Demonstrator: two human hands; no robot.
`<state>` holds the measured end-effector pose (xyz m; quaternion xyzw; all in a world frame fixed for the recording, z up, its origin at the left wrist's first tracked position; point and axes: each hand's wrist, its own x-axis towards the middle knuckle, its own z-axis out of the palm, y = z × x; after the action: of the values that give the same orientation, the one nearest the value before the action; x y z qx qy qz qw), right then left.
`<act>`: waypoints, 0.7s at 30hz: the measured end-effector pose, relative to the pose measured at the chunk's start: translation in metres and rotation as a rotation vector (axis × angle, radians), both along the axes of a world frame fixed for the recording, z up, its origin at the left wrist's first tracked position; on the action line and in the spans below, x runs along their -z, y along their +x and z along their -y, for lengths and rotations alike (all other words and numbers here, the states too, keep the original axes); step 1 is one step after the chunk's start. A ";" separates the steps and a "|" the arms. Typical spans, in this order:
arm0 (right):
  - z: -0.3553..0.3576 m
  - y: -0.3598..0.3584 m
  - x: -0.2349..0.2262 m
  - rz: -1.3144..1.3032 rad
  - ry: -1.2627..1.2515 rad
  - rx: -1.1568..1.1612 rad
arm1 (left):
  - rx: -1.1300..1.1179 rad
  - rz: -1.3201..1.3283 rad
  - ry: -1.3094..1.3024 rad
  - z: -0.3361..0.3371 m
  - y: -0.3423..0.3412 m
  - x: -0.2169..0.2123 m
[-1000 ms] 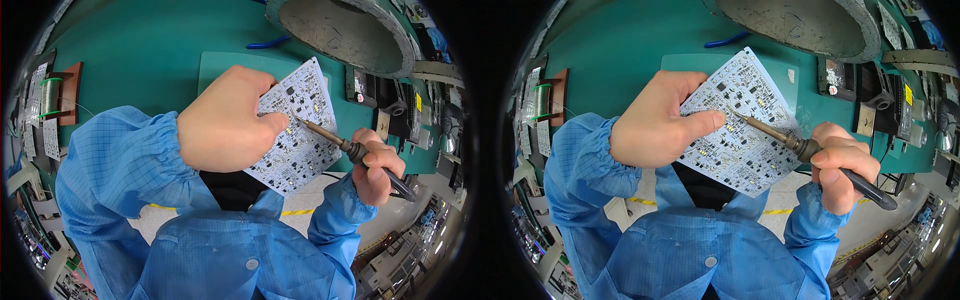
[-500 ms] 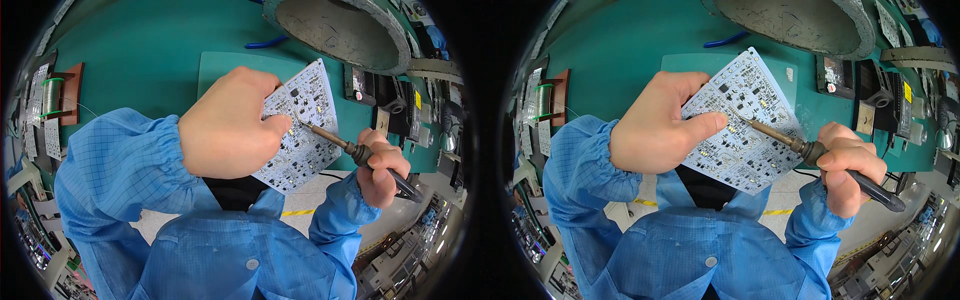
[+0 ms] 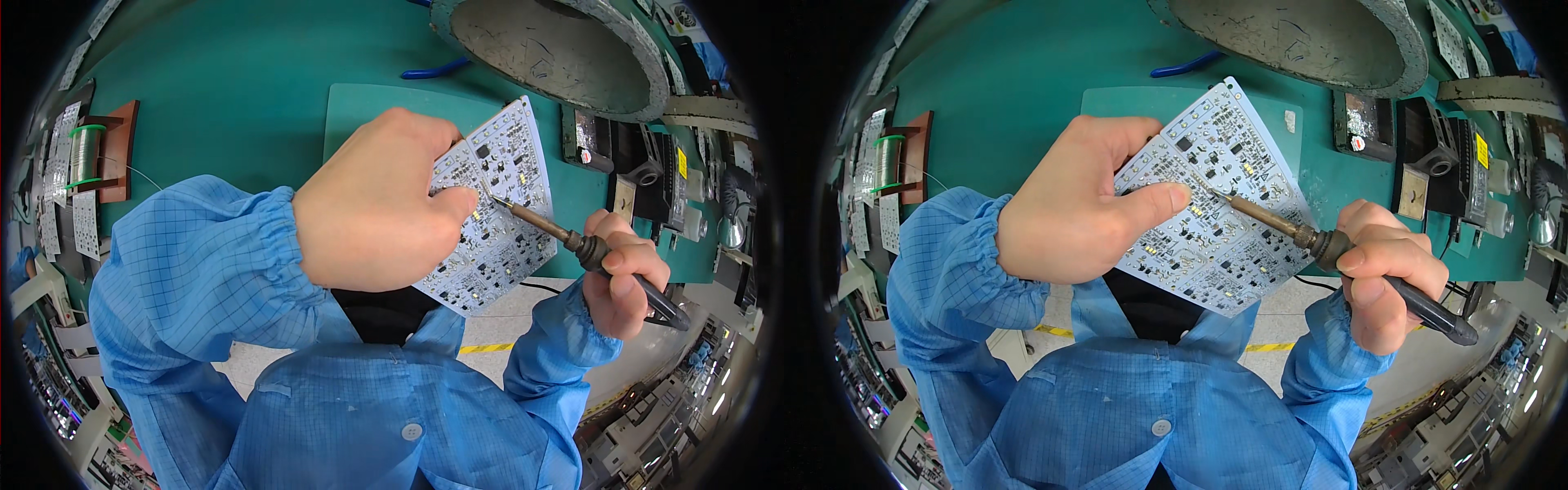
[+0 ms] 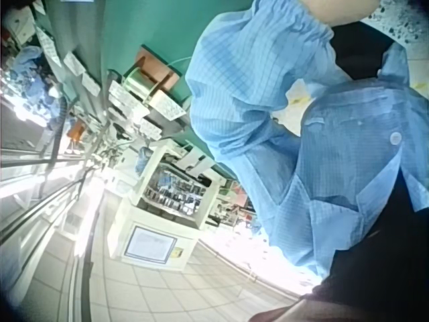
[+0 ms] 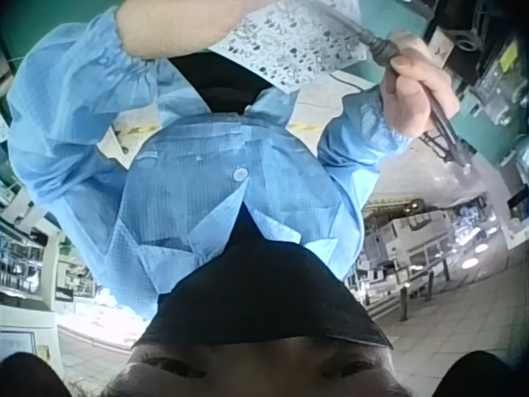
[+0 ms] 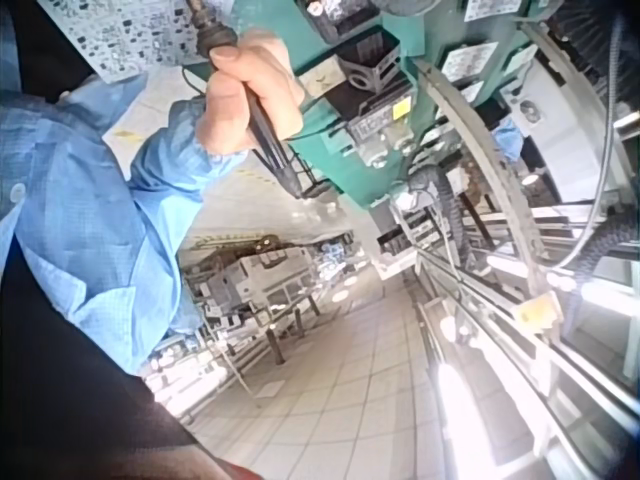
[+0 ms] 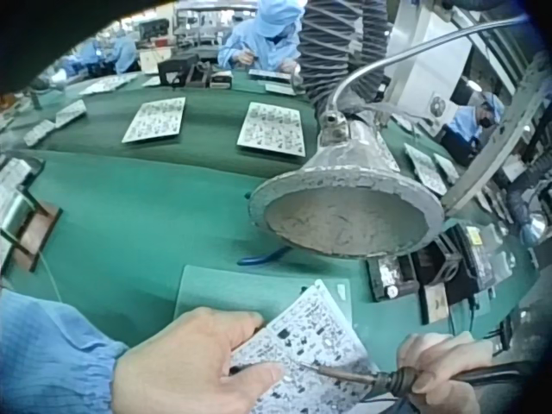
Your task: Soldering components onto a printed circuit board at a manual assembly station.
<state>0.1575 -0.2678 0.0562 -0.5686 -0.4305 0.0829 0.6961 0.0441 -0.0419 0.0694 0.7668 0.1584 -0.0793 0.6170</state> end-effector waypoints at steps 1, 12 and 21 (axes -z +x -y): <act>0.000 0.000 0.000 0.001 -0.001 0.000 | 0.005 -0.004 0.018 0.000 0.000 0.000; -0.001 0.002 0.002 0.016 -0.022 -0.022 | 0.003 0.000 0.009 -0.004 -0.001 0.002; 0.031 0.000 0.024 -0.118 0.089 0.188 | -0.052 -0.016 -0.118 -0.010 -0.007 0.012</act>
<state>0.1571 -0.2984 0.0324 -0.5692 -0.3368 0.0312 0.7494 0.0368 -0.0320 0.0570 0.7241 0.1783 -0.0782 0.6616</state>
